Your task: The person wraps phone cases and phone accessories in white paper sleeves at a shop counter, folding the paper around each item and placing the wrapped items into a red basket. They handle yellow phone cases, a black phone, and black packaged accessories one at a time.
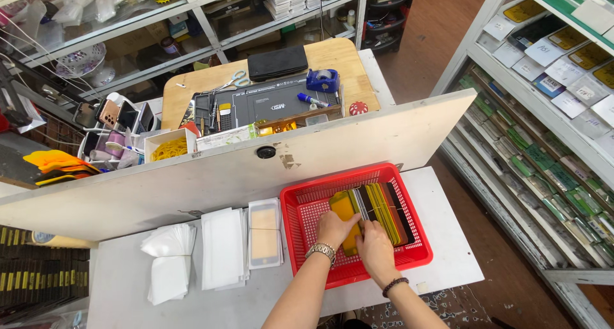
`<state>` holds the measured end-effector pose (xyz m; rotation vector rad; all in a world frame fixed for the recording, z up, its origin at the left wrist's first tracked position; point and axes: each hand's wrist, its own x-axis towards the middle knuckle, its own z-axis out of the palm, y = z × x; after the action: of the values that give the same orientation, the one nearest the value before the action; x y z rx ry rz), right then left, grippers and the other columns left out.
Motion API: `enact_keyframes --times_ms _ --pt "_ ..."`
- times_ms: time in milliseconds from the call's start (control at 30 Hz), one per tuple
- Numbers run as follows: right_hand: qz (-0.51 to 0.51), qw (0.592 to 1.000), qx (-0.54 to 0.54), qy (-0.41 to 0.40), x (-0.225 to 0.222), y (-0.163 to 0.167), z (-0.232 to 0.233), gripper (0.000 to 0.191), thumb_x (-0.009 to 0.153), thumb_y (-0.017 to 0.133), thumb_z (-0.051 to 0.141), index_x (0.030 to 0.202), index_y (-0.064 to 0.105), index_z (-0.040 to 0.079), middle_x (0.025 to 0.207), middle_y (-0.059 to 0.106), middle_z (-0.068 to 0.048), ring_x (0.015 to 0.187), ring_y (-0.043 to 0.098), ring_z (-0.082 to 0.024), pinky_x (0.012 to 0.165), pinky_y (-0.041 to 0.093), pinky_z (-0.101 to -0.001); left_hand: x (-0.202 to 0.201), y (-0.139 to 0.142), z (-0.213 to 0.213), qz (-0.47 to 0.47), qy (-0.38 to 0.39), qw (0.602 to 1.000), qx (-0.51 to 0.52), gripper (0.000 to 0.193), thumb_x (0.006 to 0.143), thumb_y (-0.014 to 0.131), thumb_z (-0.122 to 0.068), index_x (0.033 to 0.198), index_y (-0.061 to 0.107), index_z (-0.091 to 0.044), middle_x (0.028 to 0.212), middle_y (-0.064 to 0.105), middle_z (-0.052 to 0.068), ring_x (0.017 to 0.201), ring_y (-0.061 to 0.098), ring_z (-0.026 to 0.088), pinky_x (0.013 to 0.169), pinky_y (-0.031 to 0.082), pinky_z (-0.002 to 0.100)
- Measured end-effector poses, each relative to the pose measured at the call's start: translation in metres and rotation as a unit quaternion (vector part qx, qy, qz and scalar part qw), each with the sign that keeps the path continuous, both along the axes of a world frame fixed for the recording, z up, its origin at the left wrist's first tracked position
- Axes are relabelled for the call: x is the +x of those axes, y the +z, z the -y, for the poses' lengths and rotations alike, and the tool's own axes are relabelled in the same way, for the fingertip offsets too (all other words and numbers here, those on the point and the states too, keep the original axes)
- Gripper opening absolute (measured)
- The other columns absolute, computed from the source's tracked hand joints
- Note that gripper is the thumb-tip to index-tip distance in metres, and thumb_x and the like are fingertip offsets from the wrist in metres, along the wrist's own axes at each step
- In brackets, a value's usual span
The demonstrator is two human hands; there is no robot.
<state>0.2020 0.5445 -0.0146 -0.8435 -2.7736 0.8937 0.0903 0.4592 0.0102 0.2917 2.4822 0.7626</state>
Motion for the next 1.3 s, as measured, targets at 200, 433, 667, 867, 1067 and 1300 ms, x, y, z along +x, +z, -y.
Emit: enact_keyframes --times_ms 200,433,667,867,1067,1300 --pt "-0.011 0.987 -0.161 0.004 -0.009 -0.001 -0.014 0.025 0.087 0.07 0.014 0.109 0.069 0.002 0.098 0.076 -0.014 0.092 0.076 -0.027 0.084 0.059 -0.0382 -0.008 -0.009 0.004 0.02 0.026 0.995 0.096 0.057 0.071 0.079 -0.049 0.092 0.076 0.004 0.088 0.074 0.025 0.087 0.076 0.035 0.078 0.06 0.043" --pt "-0.001 0.975 -0.207 0.083 -0.021 -0.006 0.0 0.032 0.089 0.065 0.012 0.12 0.067 0.005 0.103 0.076 -0.019 0.097 0.074 -0.032 0.087 0.058 -0.0405 -0.017 -0.013 0.028 0.107 0.033 0.991 0.073 0.069 0.088 0.061 -0.059 0.092 0.077 0.008 0.088 0.073 0.03 0.089 0.074 0.038 0.084 0.055 0.044" --pt "-0.063 0.976 -0.115 0.174 -0.032 0.02 0.002 0.027 0.086 0.068 0.014 0.111 0.065 0.007 0.103 0.071 -0.015 0.101 0.067 -0.032 0.086 0.054 -0.0426 -0.013 -0.014 0.054 0.272 0.168 0.898 0.303 0.039 0.087 0.07 -0.03 0.11 0.074 0.002 0.104 0.077 0.018 0.096 0.075 0.027 0.083 0.057 0.037" --pt "-0.083 0.93 0.053 0.353 -0.058 0.057 0.014 0.019 0.089 0.065 0.014 0.102 0.056 0.003 0.098 0.062 -0.014 0.101 0.06 -0.033 0.086 0.052 -0.0443 -0.022 0.012 0.073 0.301 0.239 0.847 0.369 0.045 0.093 0.071 -0.033 0.118 0.071 0.004 0.111 0.074 0.013 0.096 0.071 0.019 0.083 0.055 0.035" --pt "-0.057 0.946 0.04 0.315 -0.07 0.078 0.059 0.02 0.096 0.06 0.017 0.104 0.052 0.001 0.085 0.067 -0.017 0.084 0.067 -0.037 0.073 0.054 -0.0492 -0.025 0.036 0.093 0.178 0.288 0.811 0.478 0.05 0.09 0.072 -0.038 0.123 0.069 0.0 0.116 0.074 0.009 0.101 0.069 0.014 0.088 0.054 0.03" --pt "-0.004 0.938 -0.031 0.346 -0.052 0.106 0.083 0.022 0.097 0.061 0.027 0.107 0.054 0.009 0.078 0.069 -0.018 0.078 0.069 -0.04 0.068 0.053 -0.0513 -0.053 0.04 0.157 0.133 0.563 0.591 0.562 0.06 0.092 0.069 -0.045 0.116 0.064 0.009 0.106 0.074 0.016 0.088 0.073 0.026 0.076 0.06 0.041"
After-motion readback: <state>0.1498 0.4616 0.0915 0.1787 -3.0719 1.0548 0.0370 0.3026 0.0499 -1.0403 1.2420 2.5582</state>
